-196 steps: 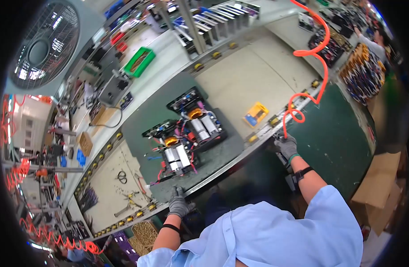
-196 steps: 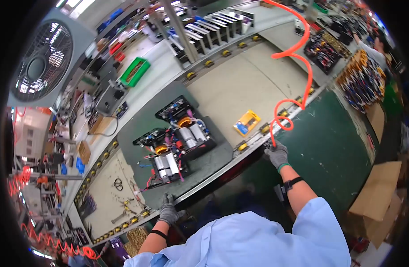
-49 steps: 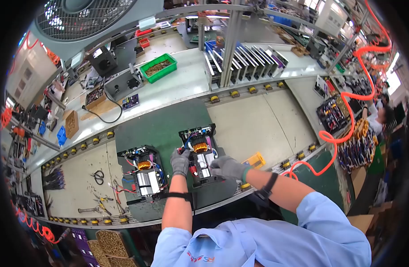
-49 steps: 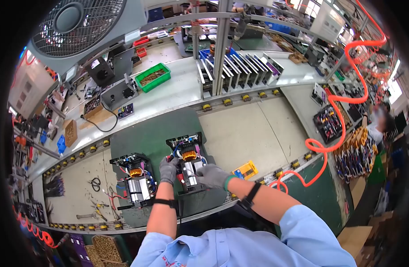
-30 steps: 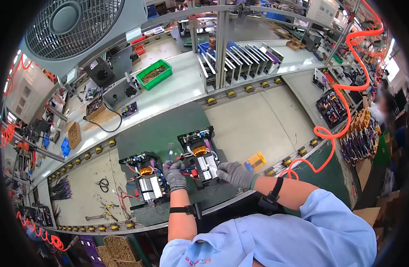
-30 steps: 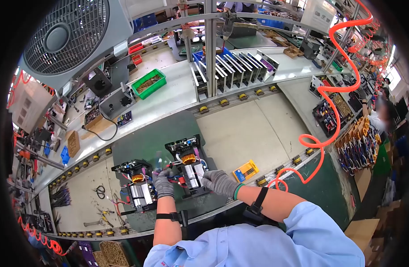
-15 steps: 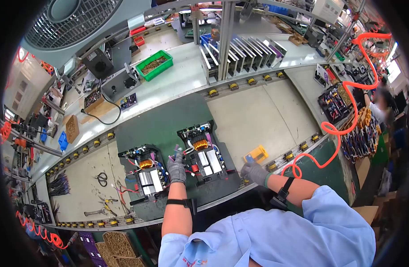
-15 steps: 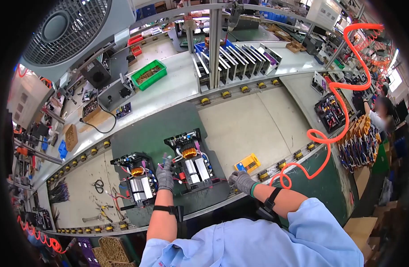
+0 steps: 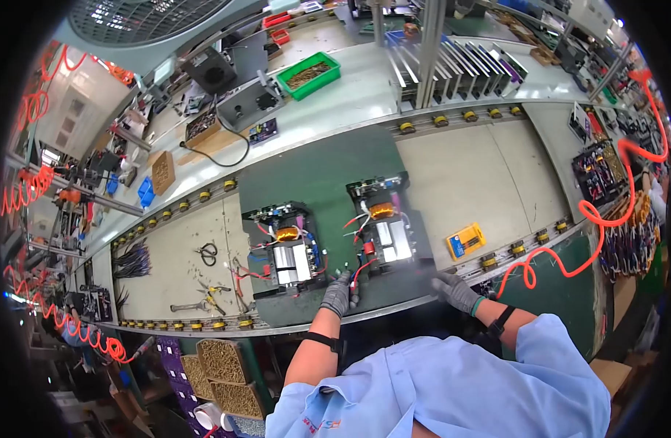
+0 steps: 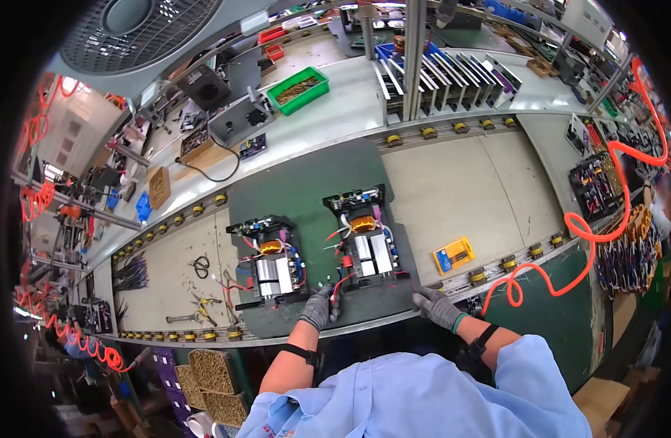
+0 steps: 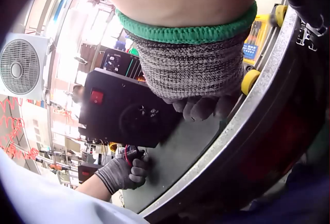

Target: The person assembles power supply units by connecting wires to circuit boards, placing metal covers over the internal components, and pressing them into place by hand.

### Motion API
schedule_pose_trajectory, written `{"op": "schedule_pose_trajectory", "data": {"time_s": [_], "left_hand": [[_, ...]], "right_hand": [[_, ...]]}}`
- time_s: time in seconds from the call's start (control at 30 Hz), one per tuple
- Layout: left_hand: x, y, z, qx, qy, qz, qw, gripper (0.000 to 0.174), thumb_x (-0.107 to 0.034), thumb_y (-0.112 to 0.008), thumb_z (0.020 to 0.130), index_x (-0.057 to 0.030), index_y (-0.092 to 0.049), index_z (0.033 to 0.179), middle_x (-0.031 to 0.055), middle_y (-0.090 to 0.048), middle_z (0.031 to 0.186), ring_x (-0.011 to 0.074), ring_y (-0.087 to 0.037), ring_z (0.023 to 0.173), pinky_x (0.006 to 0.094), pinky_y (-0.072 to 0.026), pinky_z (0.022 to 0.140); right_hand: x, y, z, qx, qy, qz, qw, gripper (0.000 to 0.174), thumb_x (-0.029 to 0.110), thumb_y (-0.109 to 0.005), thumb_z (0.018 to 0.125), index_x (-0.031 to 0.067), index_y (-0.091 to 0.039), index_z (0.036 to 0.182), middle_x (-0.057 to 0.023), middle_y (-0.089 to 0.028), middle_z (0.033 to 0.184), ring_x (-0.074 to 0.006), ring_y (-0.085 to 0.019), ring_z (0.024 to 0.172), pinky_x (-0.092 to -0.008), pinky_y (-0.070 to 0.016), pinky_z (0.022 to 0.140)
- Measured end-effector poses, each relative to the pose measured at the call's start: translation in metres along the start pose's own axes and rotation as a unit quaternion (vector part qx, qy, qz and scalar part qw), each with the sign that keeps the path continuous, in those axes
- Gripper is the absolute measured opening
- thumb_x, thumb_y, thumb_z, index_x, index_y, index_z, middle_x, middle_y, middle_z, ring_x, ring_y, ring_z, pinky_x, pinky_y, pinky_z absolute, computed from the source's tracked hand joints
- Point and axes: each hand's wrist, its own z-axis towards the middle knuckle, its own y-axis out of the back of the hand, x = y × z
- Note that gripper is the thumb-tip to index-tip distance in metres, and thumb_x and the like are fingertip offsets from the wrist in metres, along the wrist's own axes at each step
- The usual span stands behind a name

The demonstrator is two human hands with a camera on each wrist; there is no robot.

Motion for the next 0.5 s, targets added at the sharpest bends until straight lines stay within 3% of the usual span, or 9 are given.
{"op": "schedule_pose_trajectory", "data": {"time_s": [0.07, 0.13, 0.2, 0.27, 0.33, 0.4, 0.43, 0.47, 0.5], "left_hand": [[0.003, 0.015, -0.016, 0.013, 0.012, -0.026, 1.000, 0.045, -0.060, -0.057, 0.095, -0.0152, -0.061, 0.091, 0.0002, -0.054, 0.061, 0.0178, -0.049, 0.044, 0.0331, -0.0361, 0.036], [0.000, 0.028, -0.047, 0.076, 0.040, -0.063, 0.994, 0.047, -0.061, -0.059, 0.094, -0.0145, -0.061, 0.090, 0.0014, -0.060, 0.066, 0.0167, -0.058, 0.050, 0.0300, -0.0445, 0.041], [0.001, 0.047, -0.092, 0.064, 0.002, -0.042, 0.997, 0.047, -0.058, -0.064, 0.092, -0.0107, -0.063, 0.098, 0.0024, -0.063, 0.070, 0.0159, -0.061, 0.055, 0.0277, -0.0461, 0.046], [-0.001, 0.075, -0.132, 0.009, -0.134, 0.105, 0.985, 0.044, -0.050, -0.069, 0.092, -0.0078, -0.065, 0.104, 0.0048, -0.066, 0.077, 0.0150, -0.062, 0.059, 0.0270, -0.0481, 0.049], [-0.013, 0.109, -0.168, -0.071, -0.197, 0.210, 0.955, 0.039, -0.041, -0.068, 0.094, -0.0045, -0.066, 0.108, 0.0087, -0.068, 0.083, 0.0176, -0.062, 0.066, 0.0314, -0.0523, 0.058], [-0.009, 0.154, -0.164, -0.214, -0.463, 0.344, 0.789, 0.034, -0.034, -0.069, 0.093, -0.0032, -0.066, 0.106, 0.0111, -0.067, 0.085, 0.0227, -0.064, 0.072, 0.0355, -0.0545, 0.069], [-0.034, 0.152, -0.190, -0.236, -0.412, 0.361, 0.803, 0.033, -0.029, -0.071, 0.090, -0.0024, -0.065, 0.108, 0.0143, -0.068, 0.091, 0.0275, -0.066, 0.079, 0.0388, -0.0542, 0.075], [-0.039, 0.165, -0.181, -0.252, -0.479, 0.356, 0.762, 0.037, -0.027, -0.075, 0.084, -0.0041, -0.064, 0.111, 0.0158, -0.068, 0.102, 0.0304, -0.066, 0.091, 0.0421, -0.0527, 0.082], [-0.065, 0.154, -0.207, -0.263, -0.533, 0.449, 0.668, 0.044, -0.027, -0.077, 0.081, -0.0037, -0.063, 0.115, 0.0153, -0.066, 0.106, 0.0313, -0.064, 0.097, 0.0446, -0.0499, 0.089]], "right_hand": [[-0.002, 0.000, 0.001, 0.007, 0.014, -0.007, 1.000, 0.044, 0.036, -0.058, 0.100, -0.0005, -0.061, 0.124, -0.0060, -0.063, 0.092, -0.0112, -0.059, 0.077, -0.0286, -0.0520, 0.066], [0.000, -0.003, 0.000, -0.047, -0.002, -0.002, 0.999, 0.043, 0.033, -0.060, 0.100, -0.0013, -0.060, 0.126, -0.0051, -0.063, 0.089, -0.0125, -0.059, 0.075, -0.0289, -0.0525, 0.066], [0.021, -0.004, -0.011, -0.076, -0.003, -0.013, 0.997, 0.045, 0.031, -0.063, 0.097, -0.0018, -0.059, 0.128, -0.0047, -0.064, 0.089, -0.0137, -0.059, 0.073, -0.0282, -0.0531, 0.068], [0.025, 0.006, -0.016, -0.131, -0.040, -0.064, 0.989, 0.048, 0.032, -0.067, 0.093, -0.0001, -0.060, 0.128, -0.0063, -0.066, 0.088, -0.0163, -0.062, 0.076, -0.0296, -0.0541, 0.071], [0.027, 0.009, -0.018, -0.200, -0.040, -0.181, 0.962, 0.051, 0.037, -0.069, 0.088, 0.0014, -0.064, 0.124, -0.0113, -0.070, 0.089, -0.0220, -0.067, 0.080, -0.0343, -0.0551, 0.076], [0.083, -0.002, -0.046, -0.189, -0.087, -0.338, 0.918, 0.051, 0.042, -0.069, 0.086, 0.0024, -0.066, 0.119, -0.0162, -0.073, 0.092, -0.0280, -0.071, 0.087, -0.0390, -0.0549, 0.082], [0.113, -0.018, -0.061, -0.157, -0.036, -0.397, 0.903, 0.049, 0.043, -0.066, 0.087, 0.0031, -0.068, 0.116, -0.0168, -0.073, 0.093, -0.0309, -0.071, 0.088, -0.0410, -0.0549, 0.083], [0.123, -0.034, -0.061, -0.164, -0.037, -0.398, 0.902, 0.049, 0.043, -0.066, 0.087, 0.0031, -0.068, 0.116, -0.0168, -0.073, 0.093, -0.0309, -0.071, 0.088, -0.0410, -0.0549, 0.083], [0.132, -0.050, -0.062, -0.124, 0.025, -0.390, 0.912, 0.046, 0.041, -0.066, 0.088, 0.0038, -0.068, 0.116, -0.0162, -0.073, 0.092, -0.0308, -0.071, 0.088, -0.0407, -0.0550, 0.083]]}}
